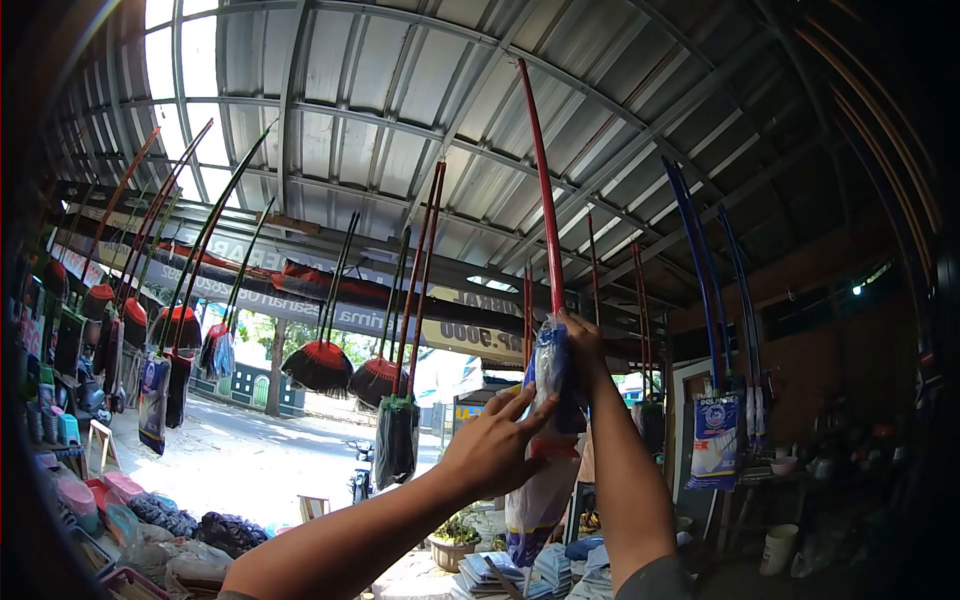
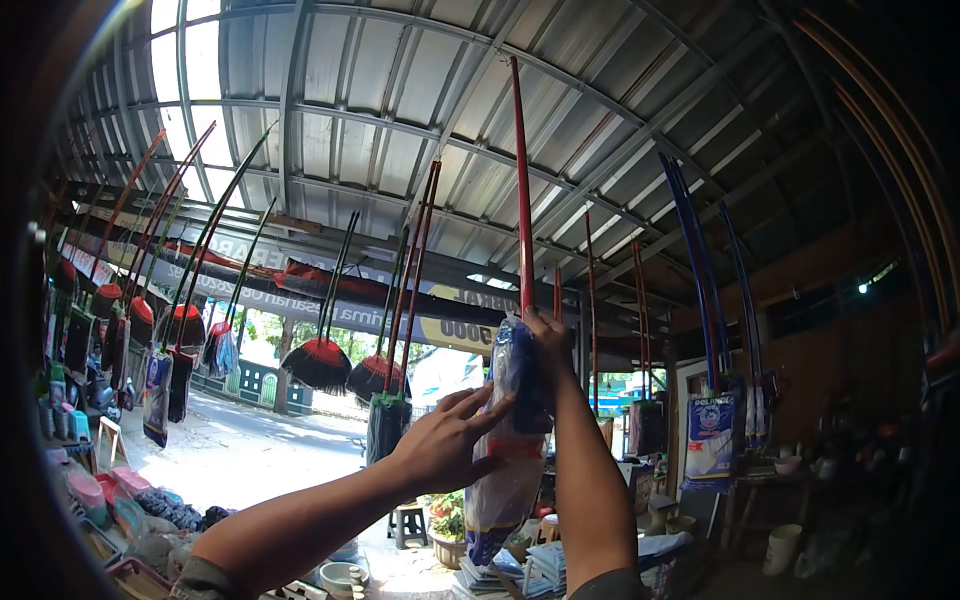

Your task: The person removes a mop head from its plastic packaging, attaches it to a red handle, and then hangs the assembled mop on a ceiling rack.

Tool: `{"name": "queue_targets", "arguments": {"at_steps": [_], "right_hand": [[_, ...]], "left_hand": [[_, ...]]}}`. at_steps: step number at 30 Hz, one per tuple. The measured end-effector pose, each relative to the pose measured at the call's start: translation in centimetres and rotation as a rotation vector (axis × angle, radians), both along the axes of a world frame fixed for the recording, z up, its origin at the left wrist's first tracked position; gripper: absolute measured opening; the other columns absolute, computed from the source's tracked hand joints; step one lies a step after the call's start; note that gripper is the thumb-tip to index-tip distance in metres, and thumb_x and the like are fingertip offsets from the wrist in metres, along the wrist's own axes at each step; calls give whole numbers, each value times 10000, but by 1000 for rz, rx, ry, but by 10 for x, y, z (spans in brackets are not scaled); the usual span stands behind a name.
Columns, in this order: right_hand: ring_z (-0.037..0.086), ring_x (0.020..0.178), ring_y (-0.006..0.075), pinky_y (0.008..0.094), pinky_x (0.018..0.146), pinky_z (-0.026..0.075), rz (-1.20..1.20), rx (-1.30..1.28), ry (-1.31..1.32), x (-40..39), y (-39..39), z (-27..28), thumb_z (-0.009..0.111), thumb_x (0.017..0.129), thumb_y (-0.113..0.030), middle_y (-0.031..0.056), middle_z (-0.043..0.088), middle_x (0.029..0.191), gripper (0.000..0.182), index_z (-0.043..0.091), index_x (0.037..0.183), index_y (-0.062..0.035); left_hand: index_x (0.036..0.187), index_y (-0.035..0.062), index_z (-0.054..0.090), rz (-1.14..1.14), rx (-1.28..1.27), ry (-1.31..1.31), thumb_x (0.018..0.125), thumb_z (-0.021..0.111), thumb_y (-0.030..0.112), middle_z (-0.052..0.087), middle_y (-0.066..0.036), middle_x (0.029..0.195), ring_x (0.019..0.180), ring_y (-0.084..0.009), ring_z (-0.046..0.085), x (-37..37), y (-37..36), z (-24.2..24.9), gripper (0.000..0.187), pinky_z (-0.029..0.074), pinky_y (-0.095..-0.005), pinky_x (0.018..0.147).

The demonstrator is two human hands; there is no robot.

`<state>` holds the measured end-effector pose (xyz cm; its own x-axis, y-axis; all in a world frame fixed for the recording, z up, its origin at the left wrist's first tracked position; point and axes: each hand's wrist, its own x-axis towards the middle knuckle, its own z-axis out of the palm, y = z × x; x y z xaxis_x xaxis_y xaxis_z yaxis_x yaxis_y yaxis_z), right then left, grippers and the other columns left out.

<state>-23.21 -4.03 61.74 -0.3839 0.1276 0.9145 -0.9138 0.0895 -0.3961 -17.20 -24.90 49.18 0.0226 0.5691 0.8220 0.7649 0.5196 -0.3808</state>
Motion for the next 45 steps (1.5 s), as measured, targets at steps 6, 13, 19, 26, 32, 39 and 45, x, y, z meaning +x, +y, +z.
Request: {"name": "queue_targets", "arguments": {"at_steps": [6,13,19,26,32,39,45], "right_hand": [[431,542,51,237,502,328,-117,-27,41,-10,3,13,559,870,-312,-30,518,596,298,633,725,-63],[450,565,57,228,520,340,-131,25,83,-9,-1,17,578,856,-322,-33,535,622,287,645,744,-67],[442,557,56,233,523,332,-198,29,89,-18,3,25,565,861,-354,-41,524,605,316,638,728,-77],[405,537,62,253,514,315,-233,31,103,-18,4,28,547,866,-377,-48,488,571,339,628,706,-89],[406,538,60,254,516,317,-131,34,74,-12,2,31,546,870,-366,-46,486,572,342,616,699,-78],[407,531,58,237,503,315,-176,28,89,-7,-1,25,551,877,-330,-40,498,581,323,619,708,-63],[444,522,33,204,484,321,-109,41,71,6,-7,0,559,891,-289,-67,506,613,268,606,724,-85]], "left_hand": [[1372,122,348,1,14,-9,740,678,363,365,-188,1384,1234,-372,386,-3,2,7,753,414,-415,970],[1378,126,337,30,25,-9,744,677,362,367,-179,1387,1236,-364,387,-2,-2,10,757,415,-417,971],[1380,121,327,37,32,-12,747,673,357,370,-174,1386,1220,-352,405,-5,-3,13,759,420,-417,964],[1377,120,331,30,46,28,735,682,341,381,-168,1379,1197,-339,429,-6,-2,15,764,460,-407,917],[1378,122,325,25,34,5,733,686,326,381,-169,1379,1198,-342,427,-3,-2,17,767,460,-404,919],[1380,124,325,17,36,-4,740,680,337,380,-174,1378,1213,-348,416,-5,-4,13,762,447,-417,933],[1409,155,294,37,-32,-36,779,651,385,369,-193,1387,1257,-379,358,-8,-7,0,759,355,-425,1022]]}}
